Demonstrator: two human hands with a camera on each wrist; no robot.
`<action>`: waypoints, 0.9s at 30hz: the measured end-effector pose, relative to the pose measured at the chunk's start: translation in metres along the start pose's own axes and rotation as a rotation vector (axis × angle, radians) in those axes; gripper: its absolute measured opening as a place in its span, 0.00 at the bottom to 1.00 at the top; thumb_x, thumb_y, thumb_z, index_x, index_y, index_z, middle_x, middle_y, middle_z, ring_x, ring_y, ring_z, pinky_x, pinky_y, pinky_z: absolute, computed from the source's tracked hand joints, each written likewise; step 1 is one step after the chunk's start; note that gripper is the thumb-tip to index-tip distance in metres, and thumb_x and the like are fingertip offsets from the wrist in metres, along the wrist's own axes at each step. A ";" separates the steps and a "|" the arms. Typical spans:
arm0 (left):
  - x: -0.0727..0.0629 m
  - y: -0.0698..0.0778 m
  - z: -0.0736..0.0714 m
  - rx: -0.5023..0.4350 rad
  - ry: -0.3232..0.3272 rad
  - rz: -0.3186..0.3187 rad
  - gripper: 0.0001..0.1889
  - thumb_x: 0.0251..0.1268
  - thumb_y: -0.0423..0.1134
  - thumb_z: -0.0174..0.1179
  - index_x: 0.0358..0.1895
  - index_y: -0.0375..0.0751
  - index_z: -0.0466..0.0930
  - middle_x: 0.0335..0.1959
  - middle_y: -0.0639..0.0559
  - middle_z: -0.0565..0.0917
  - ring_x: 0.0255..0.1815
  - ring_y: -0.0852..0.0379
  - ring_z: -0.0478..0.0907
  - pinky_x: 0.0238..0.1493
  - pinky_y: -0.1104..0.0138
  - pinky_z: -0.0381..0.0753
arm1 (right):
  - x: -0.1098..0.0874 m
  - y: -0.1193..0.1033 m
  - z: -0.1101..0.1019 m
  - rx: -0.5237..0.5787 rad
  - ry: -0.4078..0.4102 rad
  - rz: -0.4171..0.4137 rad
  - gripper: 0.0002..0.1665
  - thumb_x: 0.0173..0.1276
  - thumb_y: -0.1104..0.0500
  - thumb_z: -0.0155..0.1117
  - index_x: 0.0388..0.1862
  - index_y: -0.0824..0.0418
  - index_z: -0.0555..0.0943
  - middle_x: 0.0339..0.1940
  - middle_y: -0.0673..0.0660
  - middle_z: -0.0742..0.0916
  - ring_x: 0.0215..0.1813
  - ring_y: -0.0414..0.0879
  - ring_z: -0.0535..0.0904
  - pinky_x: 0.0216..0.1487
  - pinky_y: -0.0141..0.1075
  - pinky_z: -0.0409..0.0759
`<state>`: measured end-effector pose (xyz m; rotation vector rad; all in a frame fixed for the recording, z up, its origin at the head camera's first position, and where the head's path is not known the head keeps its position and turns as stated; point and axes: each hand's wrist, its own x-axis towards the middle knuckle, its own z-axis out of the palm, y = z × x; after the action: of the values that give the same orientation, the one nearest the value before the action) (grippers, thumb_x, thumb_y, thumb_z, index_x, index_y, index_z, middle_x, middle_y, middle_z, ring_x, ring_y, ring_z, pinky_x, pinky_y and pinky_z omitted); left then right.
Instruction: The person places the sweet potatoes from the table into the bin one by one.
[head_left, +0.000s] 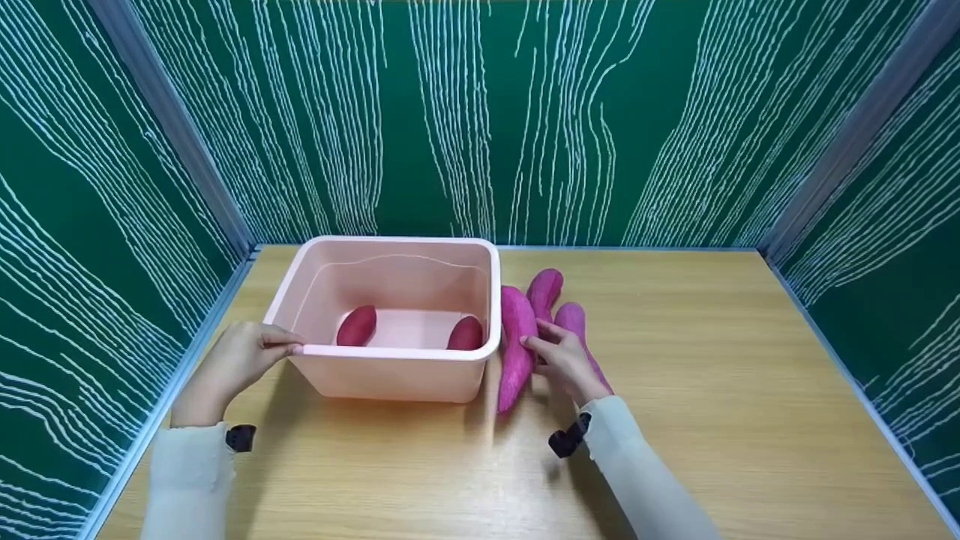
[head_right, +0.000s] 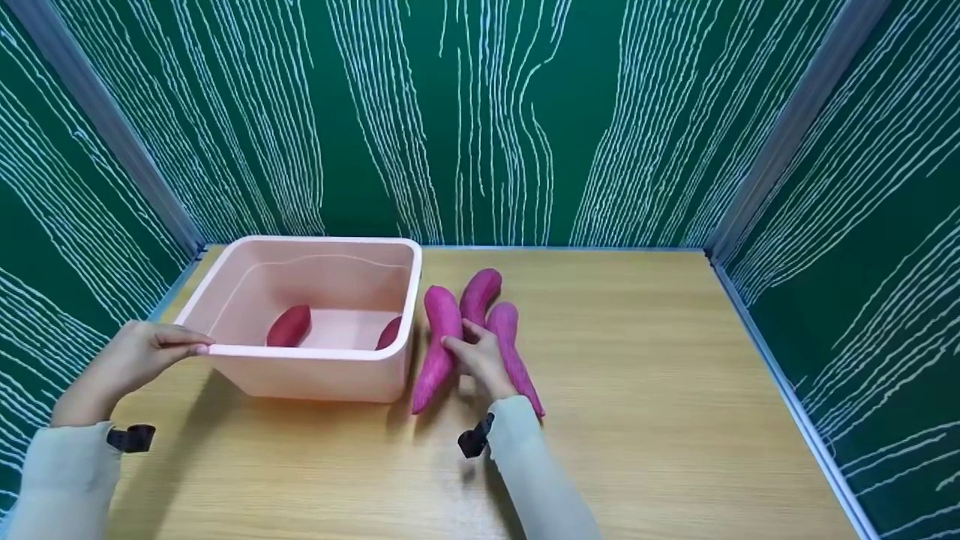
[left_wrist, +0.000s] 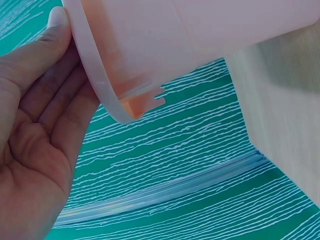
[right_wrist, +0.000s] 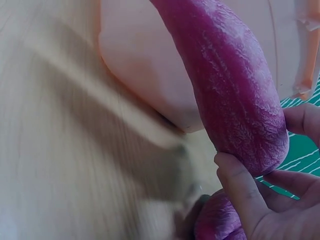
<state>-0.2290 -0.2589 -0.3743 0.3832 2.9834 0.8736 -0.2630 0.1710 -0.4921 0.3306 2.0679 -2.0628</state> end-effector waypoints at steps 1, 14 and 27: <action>0.000 0.000 0.000 -0.003 -0.004 -0.003 0.11 0.60 0.33 0.64 0.46 0.37 0.86 0.44 0.38 0.87 0.48 0.38 0.81 0.53 0.47 0.80 | 0.000 -0.001 -0.001 0.001 -0.006 0.002 0.41 0.67 0.59 0.61 0.76 0.63 0.57 0.67 0.63 0.72 0.43 0.42 0.81 0.49 0.39 0.84; 0.000 0.000 0.000 -0.022 -0.015 -0.014 0.11 0.60 0.33 0.65 0.46 0.38 0.87 0.45 0.38 0.86 0.50 0.37 0.81 0.53 0.47 0.79 | -0.002 -0.012 -0.009 -0.052 -0.009 0.019 0.39 0.68 0.55 0.62 0.75 0.58 0.60 0.68 0.60 0.72 0.49 0.47 0.79 0.49 0.40 0.83; 0.000 -0.001 0.001 0.001 0.016 0.011 0.10 0.60 0.33 0.65 0.44 0.38 0.87 0.43 0.38 0.87 0.46 0.40 0.81 0.52 0.47 0.81 | -0.001 -0.027 -0.018 -0.089 0.010 0.057 0.40 0.66 0.52 0.65 0.75 0.54 0.62 0.66 0.58 0.71 0.50 0.47 0.77 0.44 0.31 0.83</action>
<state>-0.2287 -0.2588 -0.3757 0.3954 2.9996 0.8800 -0.2700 0.1894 -0.4664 0.3821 2.1229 -1.9338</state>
